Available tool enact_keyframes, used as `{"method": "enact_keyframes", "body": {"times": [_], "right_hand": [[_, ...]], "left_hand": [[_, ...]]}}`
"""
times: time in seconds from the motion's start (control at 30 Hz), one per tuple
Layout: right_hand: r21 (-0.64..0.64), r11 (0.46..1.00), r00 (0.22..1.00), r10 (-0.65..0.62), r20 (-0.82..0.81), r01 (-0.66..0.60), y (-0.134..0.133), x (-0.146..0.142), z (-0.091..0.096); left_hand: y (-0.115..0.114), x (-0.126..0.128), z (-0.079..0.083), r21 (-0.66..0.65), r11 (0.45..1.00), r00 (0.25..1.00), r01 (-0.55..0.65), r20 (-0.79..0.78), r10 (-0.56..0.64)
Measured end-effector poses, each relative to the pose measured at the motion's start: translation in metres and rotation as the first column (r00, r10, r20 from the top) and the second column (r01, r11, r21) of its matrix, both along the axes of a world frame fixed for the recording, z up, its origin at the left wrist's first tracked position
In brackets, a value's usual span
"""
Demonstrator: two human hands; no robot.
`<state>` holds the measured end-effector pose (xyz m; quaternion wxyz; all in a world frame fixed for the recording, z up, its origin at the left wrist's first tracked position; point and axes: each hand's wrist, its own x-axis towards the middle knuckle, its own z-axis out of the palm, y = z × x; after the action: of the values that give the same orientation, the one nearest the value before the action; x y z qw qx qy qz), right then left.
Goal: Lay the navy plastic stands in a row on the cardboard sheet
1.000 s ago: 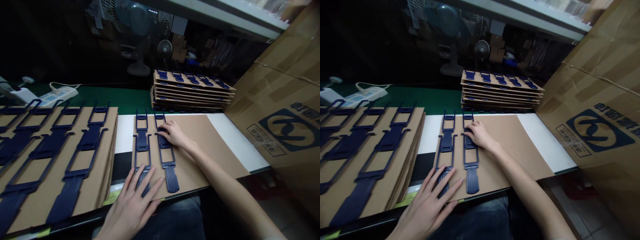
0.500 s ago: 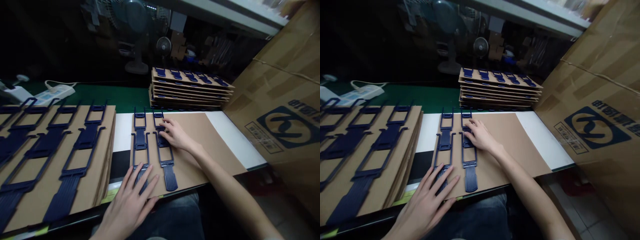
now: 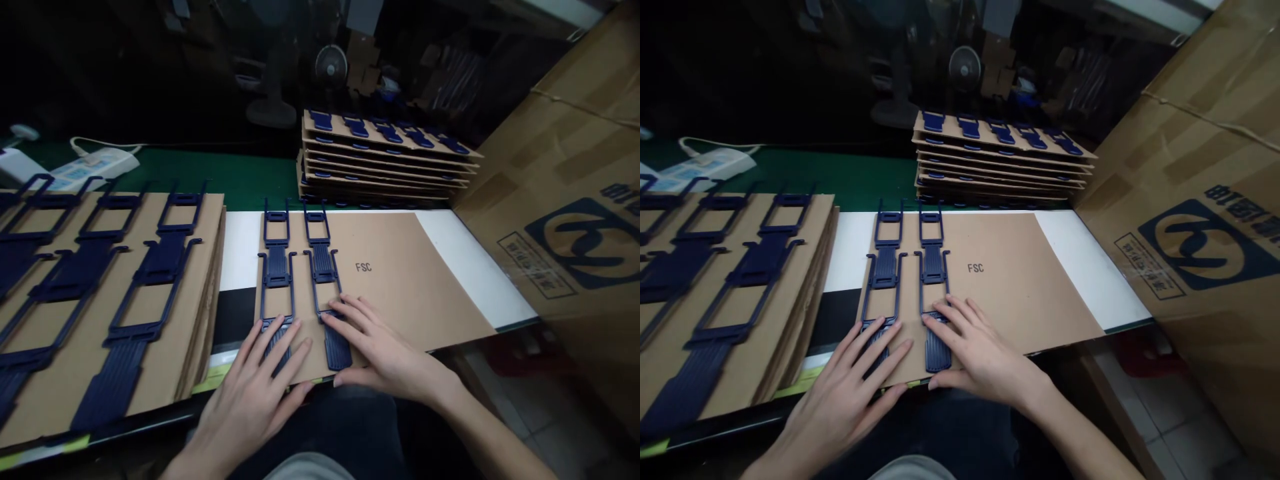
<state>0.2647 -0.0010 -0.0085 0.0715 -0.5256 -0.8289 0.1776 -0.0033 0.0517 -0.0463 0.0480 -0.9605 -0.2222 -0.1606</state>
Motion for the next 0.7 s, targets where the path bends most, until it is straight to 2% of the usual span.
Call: {"method": "enact_keyframes", "body": {"times": [0.3, 0.47, 0.7], "right_hand": [[0.090, 0.995, 0.999, -0.032, -0.020, 0.034, -0.004, -0.004, -0.016], [0.122, 0.991, 0.997, -0.040, -0.063, 0.047, -0.004, -0.004, -0.017], [0.119, 0.991, 0.993, -0.048, -0.105, 0.061, -0.003, -0.004, -0.017]], "left_hand": [[0.001, 0.001, 0.001, -0.037, 0.999, 0.996, 0.018, 0.092, -0.015], [0.005, -0.001, 0.004, -0.006, 0.999, 0.994, 0.044, 0.096, -0.043], [0.007, -0.006, 0.005, -0.041, 0.997, 0.997, 0.063, 0.056, -0.061]]}}
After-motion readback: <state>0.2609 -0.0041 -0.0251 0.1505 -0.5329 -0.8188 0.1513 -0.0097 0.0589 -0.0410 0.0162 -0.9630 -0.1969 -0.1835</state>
